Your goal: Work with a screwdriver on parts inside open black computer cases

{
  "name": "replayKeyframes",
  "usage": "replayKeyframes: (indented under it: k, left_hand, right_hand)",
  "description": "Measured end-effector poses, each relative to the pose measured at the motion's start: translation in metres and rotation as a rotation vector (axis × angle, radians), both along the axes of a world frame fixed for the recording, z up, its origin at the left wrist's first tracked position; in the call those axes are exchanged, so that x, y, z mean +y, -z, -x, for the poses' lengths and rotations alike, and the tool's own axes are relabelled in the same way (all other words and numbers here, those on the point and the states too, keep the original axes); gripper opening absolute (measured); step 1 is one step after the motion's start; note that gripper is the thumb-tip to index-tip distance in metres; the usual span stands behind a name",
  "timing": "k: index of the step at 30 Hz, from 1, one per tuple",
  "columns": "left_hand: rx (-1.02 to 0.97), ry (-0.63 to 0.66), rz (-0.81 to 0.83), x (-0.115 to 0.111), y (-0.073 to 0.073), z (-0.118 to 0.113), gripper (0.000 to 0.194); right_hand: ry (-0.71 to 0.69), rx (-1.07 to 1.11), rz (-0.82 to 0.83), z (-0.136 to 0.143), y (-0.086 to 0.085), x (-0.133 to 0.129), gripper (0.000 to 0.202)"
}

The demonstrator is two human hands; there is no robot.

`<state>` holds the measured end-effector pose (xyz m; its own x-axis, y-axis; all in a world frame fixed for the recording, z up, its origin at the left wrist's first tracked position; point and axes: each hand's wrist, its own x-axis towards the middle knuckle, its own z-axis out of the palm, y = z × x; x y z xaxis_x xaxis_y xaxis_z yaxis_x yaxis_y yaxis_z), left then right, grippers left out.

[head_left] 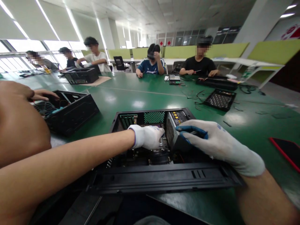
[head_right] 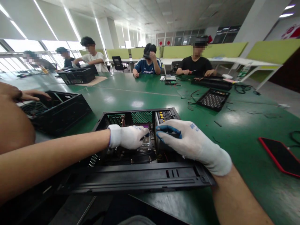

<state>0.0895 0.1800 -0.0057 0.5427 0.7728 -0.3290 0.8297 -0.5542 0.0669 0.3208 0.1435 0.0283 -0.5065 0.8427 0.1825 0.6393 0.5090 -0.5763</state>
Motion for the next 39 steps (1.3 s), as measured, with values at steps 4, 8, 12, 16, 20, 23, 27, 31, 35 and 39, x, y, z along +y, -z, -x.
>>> replayKeyframes:
  k: [4, 8, 12, 16, 20, 23, 27, 31, 35, 39]
  left_hand:
    - [0.115, 0.001, 0.081, 0.023, 0.037, -0.015, 0.050]
    - [0.064, 0.018, 0.043, 0.034, 0.059, -0.011, 0.057]
    - [0.051, -0.002, 0.041, 0.039, 0.062, -0.008, 0.055]
    - [0.036, -0.003, 0.044, 0.043, 0.059, -0.009, 0.053]
    - [0.035, 0.019, 0.052, 0.047, 0.060, -0.007, 0.045]
    - [0.020, 0.043, 0.033, 0.050, 0.059, -0.006, 0.036]
    - [-0.009, 0.031, 0.006, 0.050, 0.056, -0.006, 0.032]
    - [0.003, 0.013, 0.050, 0.049, 0.058, -0.008, 0.032]
    - [-0.016, 0.036, 0.024, 0.047, 0.059, -0.010, 0.035]
    - [0.017, 0.059, -0.056, 0.047, 0.055, -0.009, 0.049]
  right_hand:
    - [-0.047, -0.004, -0.027, -0.002, 0.002, 0.000, 0.037]
    - [-0.073, 0.022, -0.066, -0.002, 0.007, 0.001, 0.035]
    - [-0.089, 0.018, -0.093, -0.002, 0.010, 0.001, 0.033]
    - [-0.092, 0.004, -0.106, -0.002, 0.009, 0.001, 0.033]
    - [-0.092, -0.012, -0.092, -0.002, 0.009, 0.002, 0.035]
    - [-0.085, -0.032, -0.086, -0.002, 0.010, 0.003, 0.037]
    - [-0.069, -0.039, -0.081, -0.002, 0.011, 0.003, 0.039]
    - [-0.049, -0.048, -0.084, -0.002, 0.012, 0.003, 0.040]
    - [-0.054, -0.060, -0.085, -0.002, 0.012, 0.003, 0.039]
    - [-0.071, -0.071, -0.084, -0.003, 0.012, 0.003, 0.038]
